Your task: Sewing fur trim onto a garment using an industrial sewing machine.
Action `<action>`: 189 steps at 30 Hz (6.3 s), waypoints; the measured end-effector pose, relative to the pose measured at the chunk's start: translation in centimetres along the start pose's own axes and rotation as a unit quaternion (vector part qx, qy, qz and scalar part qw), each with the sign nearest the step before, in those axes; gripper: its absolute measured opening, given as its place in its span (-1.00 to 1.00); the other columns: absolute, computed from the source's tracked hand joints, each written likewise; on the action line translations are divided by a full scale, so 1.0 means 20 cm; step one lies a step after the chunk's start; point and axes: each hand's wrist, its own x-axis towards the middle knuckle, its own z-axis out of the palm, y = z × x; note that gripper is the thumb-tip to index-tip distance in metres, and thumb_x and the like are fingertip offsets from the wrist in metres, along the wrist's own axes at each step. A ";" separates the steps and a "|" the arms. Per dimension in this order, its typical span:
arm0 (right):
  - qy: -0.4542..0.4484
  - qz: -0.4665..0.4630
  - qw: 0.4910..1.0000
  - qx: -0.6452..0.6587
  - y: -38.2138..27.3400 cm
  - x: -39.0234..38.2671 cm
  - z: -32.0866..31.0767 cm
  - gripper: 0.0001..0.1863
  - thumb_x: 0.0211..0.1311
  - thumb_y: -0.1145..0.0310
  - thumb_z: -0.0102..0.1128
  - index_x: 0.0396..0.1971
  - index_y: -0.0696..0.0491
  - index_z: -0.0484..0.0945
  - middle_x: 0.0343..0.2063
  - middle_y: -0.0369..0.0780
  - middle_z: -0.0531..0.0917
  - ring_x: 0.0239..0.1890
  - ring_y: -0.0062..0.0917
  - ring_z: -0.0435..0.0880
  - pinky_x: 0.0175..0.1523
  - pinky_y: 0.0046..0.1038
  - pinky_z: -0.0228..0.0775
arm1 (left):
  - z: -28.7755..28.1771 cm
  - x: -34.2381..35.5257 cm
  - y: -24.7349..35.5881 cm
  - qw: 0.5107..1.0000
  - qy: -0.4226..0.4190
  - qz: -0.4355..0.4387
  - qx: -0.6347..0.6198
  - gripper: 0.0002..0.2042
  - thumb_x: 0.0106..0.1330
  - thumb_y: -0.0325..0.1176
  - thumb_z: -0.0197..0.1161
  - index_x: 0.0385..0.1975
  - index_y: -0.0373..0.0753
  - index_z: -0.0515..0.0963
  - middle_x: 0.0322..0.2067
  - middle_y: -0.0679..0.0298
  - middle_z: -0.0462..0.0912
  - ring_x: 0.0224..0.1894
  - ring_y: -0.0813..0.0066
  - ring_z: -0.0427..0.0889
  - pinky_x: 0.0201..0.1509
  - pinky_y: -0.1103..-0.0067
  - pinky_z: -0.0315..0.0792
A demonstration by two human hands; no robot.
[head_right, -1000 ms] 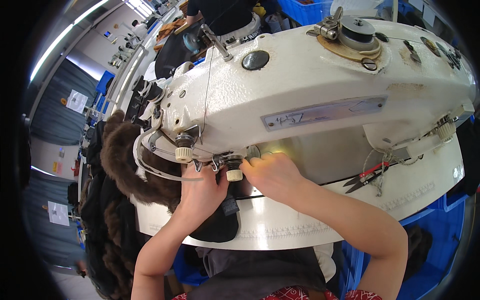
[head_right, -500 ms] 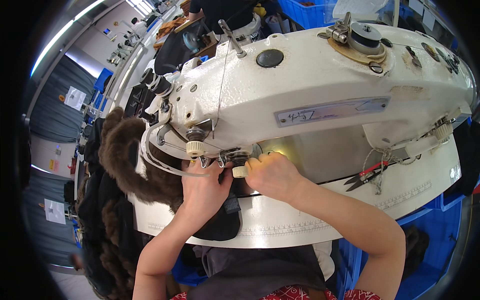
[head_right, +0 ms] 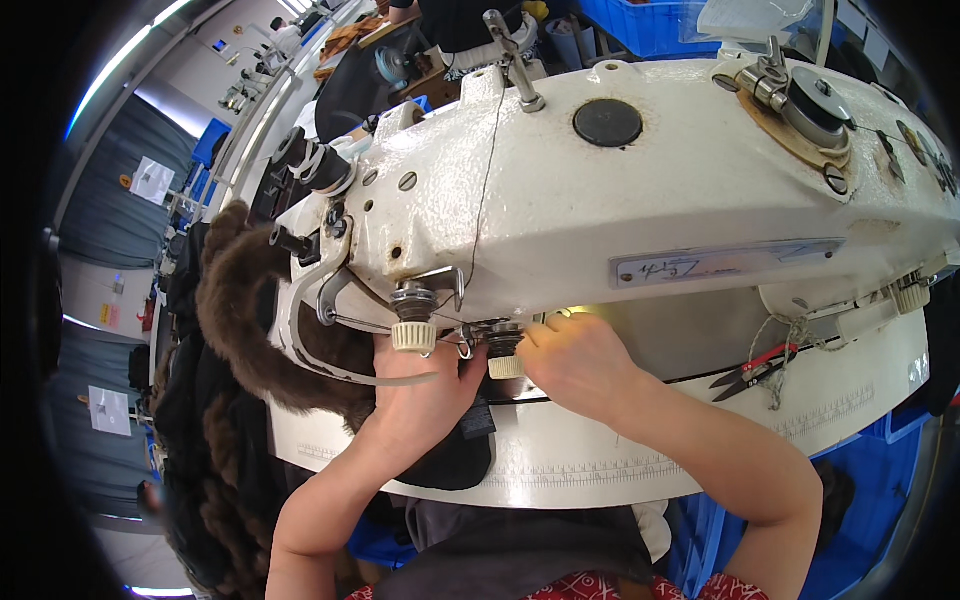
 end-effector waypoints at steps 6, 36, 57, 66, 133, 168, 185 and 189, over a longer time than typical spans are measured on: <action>0.020 0.035 0.999 0.025 0.00 -0.01 -0.03 -0.86 -0.03 0.40 0.27 -0.59 -0.01 0.45 -0.58 -0.31 0.56 -0.47 -0.48 0.66 -0.39 -0.40 0.49 | 0.02 0.00 -0.03 0.999 -0.006 0.015 -0.039 -0.80 0.12 -0.31 0.47 -0.51 -0.30 0.65 -0.52 0.20 0.64 -0.47 0.12 0.64 -0.37 0.24 0.49; 0.035 -0.009 0.999 0.001 -0.02 0.04 0.03 -0.91 0.09 0.40 0.27 -0.48 0.00 0.52 -0.56 -0.31 0.63 -0.47 -0.44 0.74 -0.43 -0.38 0.51 | -0.05 -0.03 0.03 0.977 -0.103 -0.116 -0.146 -0.70 0.01 -0.36 0.49 -0.25 -0.34 0.76 -0.26 0.04 0.73 -0.16 0.02 0.69 -0.03 0.26 0.53; -0.075 -0.016 0.992 0.099 0.10 -0.05 0.05 -0.92 0.06 0.35 0.21 -0.55 0.00 0.56 -0.52 -0.23 0.64 -0.43 -0.34 0.72 -0.33 -0.27 0.58 | -0.19 0.04 -0.08 0.972 -0.123 0.098 -0.172 -0.78 0.26 -0.27 0.32 -0.17 -0.21 0.70 -0.45 0.18 0.65 -0.45 0.16 0.70 -0.35 0.28 0.53; -0.196 -0.067 0.978 0.025 0.11 -0.14 -0.07 -0.85 0.12 0.34 0.19 -0.34 0.03 0.65 -0.36 -0.20 0.69 -0.25 -0.29 0.75 -0.13 -0.23 0.61 | -0.17 0.00 -0.16 0.951 -0.191 0.073 -0.231 -0.74 0.33 -0.23 0.27 -0.09 -0.21 0.67 -0.19 0.14 0.66 -0.11 0.12 0.64 0.03 0.05 0.42; -0.294 0.262 0.812 0.430 -0.59 0.39 0.08 -0.61 0.41 0.16 0.19 -0.43 0.21 0.68 -0.61 -0.18 0.72 -0.61 -0.49 0.69 -0.41 -0.39 0.53 | -0.42 -0.57 -0.50 0.971 -0.054 0.221 -0.077 -0.79 0.07 -0.17 0.58 -0.42 -0.11 0.73 -0.26 0.53 0.73 -0.14 0.48 0.63 0.27 -0.01 0.34; 0.166 -0.176 0.958 0.153 -0.81 0.05 -0.15 -0.62 0.14 0.17 0.48 -0.04 -0.16 0.66 0.01 -0.29 0.68 -0.10 -0.50 0.67 0.18 -0.31 0.50 | -0.49 -0.97 -0.24 0.457 -0.075 -0.281 -0.841 -0.83 0.55 -0.32 0.24 -0.09 -0.29 0.66 -0.38 0.51 0.51 -0.57 0.84 0.28 -0.58 0.77 0.07; 0.138 -0.222 0.959 0.109 -0.87 -0.06 -0.16 -0.64 0.23 0.25 0.33 0.04 -0.33 0.61 0.05 -0.34 0.66 -0.01 -0.45 0.64 0.14 -0.34 0.52 | -0.62 -0.96 -0.30 0.574 -0.207 -0.262 -0.748 -0.52 0.67 -0.04 -0.04 0.00 -0.38 0.66 -0.49 0.28 0.57 -0.54 0.64 0.53 -0.39 0.68 0.42; 0.149 -0.220 0.956 0.125 -0.85 -0.07 -0.14 -0.64 0.24 0.19 0.36 0.05 -0.28 0.60 0.06 -0.33 0.66 0.00 -0.43 0.65 0.13 -0.33 0.53 | -0.65 -0.95 -0.29 0.576 -0.212 -0.245 -0.750 -0.69 0.61 -0.19 0.15 -0.02 -0.34 0.66 -0.41 0.34 0.58 -0.44 0.71 0.54 -0.36 0.69 0.42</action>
